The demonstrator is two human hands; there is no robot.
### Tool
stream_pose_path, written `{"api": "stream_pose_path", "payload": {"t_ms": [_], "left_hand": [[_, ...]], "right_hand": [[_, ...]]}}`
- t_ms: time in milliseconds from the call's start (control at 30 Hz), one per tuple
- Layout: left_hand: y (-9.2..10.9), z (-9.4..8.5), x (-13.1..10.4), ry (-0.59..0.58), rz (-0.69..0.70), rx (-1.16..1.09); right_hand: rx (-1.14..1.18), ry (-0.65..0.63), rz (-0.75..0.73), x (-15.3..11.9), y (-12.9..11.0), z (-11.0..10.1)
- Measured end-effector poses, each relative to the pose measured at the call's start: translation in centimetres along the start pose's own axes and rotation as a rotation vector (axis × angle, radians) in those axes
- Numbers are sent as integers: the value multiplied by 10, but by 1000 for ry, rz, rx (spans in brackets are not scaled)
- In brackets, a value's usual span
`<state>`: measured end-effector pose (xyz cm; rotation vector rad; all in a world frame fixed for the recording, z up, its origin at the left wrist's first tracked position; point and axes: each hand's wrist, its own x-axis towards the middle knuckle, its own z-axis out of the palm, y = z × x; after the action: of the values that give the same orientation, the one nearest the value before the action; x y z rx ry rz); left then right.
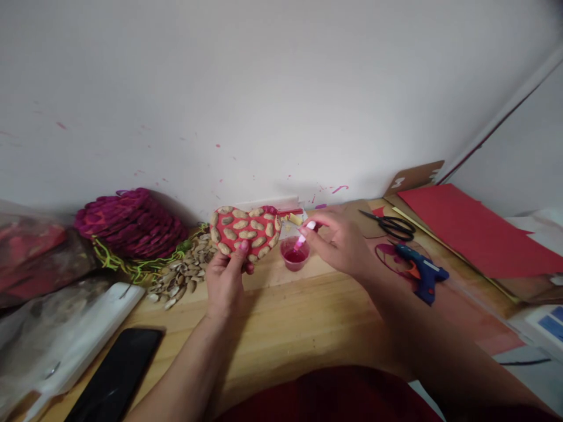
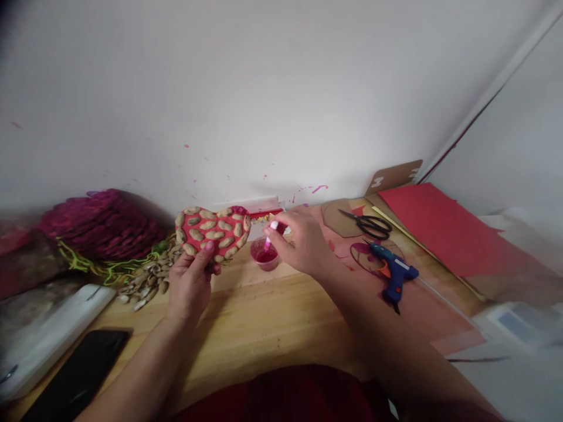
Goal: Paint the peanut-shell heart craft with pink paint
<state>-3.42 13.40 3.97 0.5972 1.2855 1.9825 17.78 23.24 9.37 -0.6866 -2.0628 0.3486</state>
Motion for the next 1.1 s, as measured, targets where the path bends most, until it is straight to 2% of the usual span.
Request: {"api": "stream_pose_path", "payload": {"t_ms": [67,133,267,500,633,867,1100], "left_hand": [[-1,-1,1,-5,3,15],[-2,-1,1,-2,5,33],[-3,-2,1,-7,17,51],[-6,-6,0,-58,54,83],[-8,-7,0,-58,60,114],[-4,-5,-6,-73,78,189],[4,0,-15,-97,193,301]], "right_hand": [[-49,-120,36,-2,10,8],[-88,-175,71,-5,18,14],[-99,-175,82,-9,24,19],[-111,-198,100,-6,15,17],[-28,-116,103,0,12,7],[222,171,156,3,0,-12],[177,185,-15,1,-11,-5]]}}
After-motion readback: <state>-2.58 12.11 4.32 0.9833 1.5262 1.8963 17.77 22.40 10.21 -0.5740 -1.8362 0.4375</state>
